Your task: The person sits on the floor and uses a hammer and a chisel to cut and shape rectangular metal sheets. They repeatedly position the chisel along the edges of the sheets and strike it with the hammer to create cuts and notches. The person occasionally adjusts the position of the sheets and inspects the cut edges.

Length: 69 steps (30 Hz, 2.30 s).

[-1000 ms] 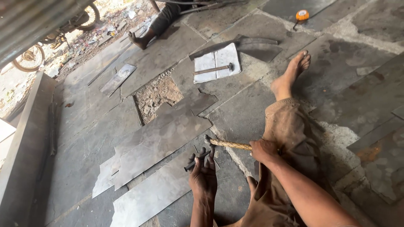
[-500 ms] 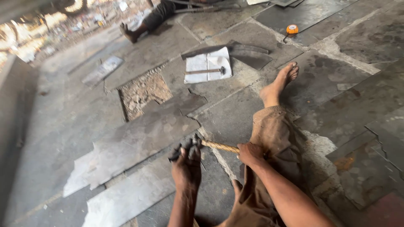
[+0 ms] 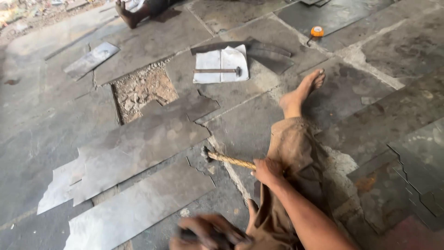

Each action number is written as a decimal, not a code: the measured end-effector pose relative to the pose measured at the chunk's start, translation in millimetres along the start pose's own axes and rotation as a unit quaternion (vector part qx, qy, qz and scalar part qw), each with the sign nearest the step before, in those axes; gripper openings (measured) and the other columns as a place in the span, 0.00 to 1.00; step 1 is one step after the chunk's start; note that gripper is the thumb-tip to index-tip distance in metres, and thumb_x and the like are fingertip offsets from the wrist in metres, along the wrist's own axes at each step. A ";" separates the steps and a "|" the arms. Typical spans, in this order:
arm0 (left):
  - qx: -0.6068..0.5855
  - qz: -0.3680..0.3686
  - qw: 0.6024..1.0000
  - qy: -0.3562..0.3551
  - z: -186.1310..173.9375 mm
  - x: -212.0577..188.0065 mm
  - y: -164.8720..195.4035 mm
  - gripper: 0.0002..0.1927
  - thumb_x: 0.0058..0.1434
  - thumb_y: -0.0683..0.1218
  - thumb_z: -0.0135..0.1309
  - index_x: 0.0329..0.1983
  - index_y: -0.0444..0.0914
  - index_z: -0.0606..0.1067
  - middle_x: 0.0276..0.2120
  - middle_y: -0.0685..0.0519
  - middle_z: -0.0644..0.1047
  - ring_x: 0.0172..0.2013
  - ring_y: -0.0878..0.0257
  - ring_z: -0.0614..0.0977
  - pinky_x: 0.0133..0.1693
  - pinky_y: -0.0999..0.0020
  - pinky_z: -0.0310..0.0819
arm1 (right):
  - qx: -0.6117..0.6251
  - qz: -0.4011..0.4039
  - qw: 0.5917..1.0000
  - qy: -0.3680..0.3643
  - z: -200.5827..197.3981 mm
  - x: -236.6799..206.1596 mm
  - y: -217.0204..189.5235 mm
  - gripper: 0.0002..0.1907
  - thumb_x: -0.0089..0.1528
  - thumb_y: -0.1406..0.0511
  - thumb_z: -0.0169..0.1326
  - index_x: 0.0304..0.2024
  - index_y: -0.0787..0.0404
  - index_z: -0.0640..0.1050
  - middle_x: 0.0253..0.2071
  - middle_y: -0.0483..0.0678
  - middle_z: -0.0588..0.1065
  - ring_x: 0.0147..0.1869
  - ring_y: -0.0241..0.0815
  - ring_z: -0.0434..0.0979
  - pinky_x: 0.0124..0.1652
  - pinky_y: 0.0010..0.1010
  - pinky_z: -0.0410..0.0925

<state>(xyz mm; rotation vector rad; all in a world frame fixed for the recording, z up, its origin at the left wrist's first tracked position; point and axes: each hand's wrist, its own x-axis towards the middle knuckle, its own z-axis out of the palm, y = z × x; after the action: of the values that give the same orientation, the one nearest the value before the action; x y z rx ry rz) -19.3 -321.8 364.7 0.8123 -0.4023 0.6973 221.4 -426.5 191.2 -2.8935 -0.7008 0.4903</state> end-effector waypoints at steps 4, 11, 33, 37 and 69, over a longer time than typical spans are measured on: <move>0.071 -0.415 0.907 -0.025 -93.4 -59.8 -29.4 0.05 0.68 0.39 0.55 0.45 0.33 0.74 0.45 0.40 0.82 0.47 0.49 0.86 0.45 0.53 0.83 | -0.004 0.024 0.999 -0.046 11.4 9.4 -3.0 0.25 0.62 0.49 0.61 0.52 0.57 0.76 0.42 0.51 0.80 0.48 0.50 0.82 0.47 0.45 0.73; 0.147 -0.495 0.719 0.466 -216.0 -153.1 -80.1 0.08 0.64 0.38 0.56 0.45 0.37 0.76 0.37 0.40 0.82 0.32 0.49 0.83 0.33 0.52 0.83 | -0.028 0.022 0.997 -0.066 26.0 22.0 -15.1 0.25 0.62 0.47 0.59 0.52 0.55 0.76 0.42 0.49 0.82 0.49 0.47 0.84 0.45 0.41 0.76; 0.290 -0.482 0.760 0.324 -198.5 -141.7 -109.5 0.04 0.61 0.34 0.59 0.36 0.35 0.81 0.31 0.51 0.83 0.33 0.65 0.82 0.39 0.69 0.77 | -0.054 0.044 0.996 -0.052 18.3 17.5 -32.8 0.24 0.63 0.46 0.58 0.48 0.55 0.78 0.37 0.47 0.81 0.41 0.42 0.82 0.39 0.37 0.74; 0.238 -0.444 0.777 0.378 -195.1 -134.3 -108.6 0.05 0.61 0.34 0.59 0.38 0.34 0.81 0.31 0.48 0.83 0.31 0.63 0.82 0.35 0.67 0.77 | -0.049 0.044 0.997 -0.049 16.7 16.7 -32.2 0.24 0.63 0.46 0.58 0.49 0.56 0.77 0.37 0.46 0.80 0.40 0.42 0.82 0.39 0.37 0.75; 0.273 -0.477 0.763 0.340 -186.1 -124.5 -108.1 0.05 0.61 0.37 0.61 0.40 0.35 0.81 0.34 0.46 0.85 0.33 0.60 0.85 0.33 0.66 0.79 | -0.033 0.018 0.999 -0.039 13.9 11.9 -24.8 0.27 0.63 0.47 0.59 0.54 0.59 0.76 0.42 0.49 0.80 0.41 0.42 0.81 0.41 0.36 0.74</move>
<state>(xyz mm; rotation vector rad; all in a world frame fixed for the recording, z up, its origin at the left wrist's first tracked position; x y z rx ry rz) -19.4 -281.6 119.3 1.0926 0.9038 0.0720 216.2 -398.5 179.6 -2.9672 -0.6896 0.5996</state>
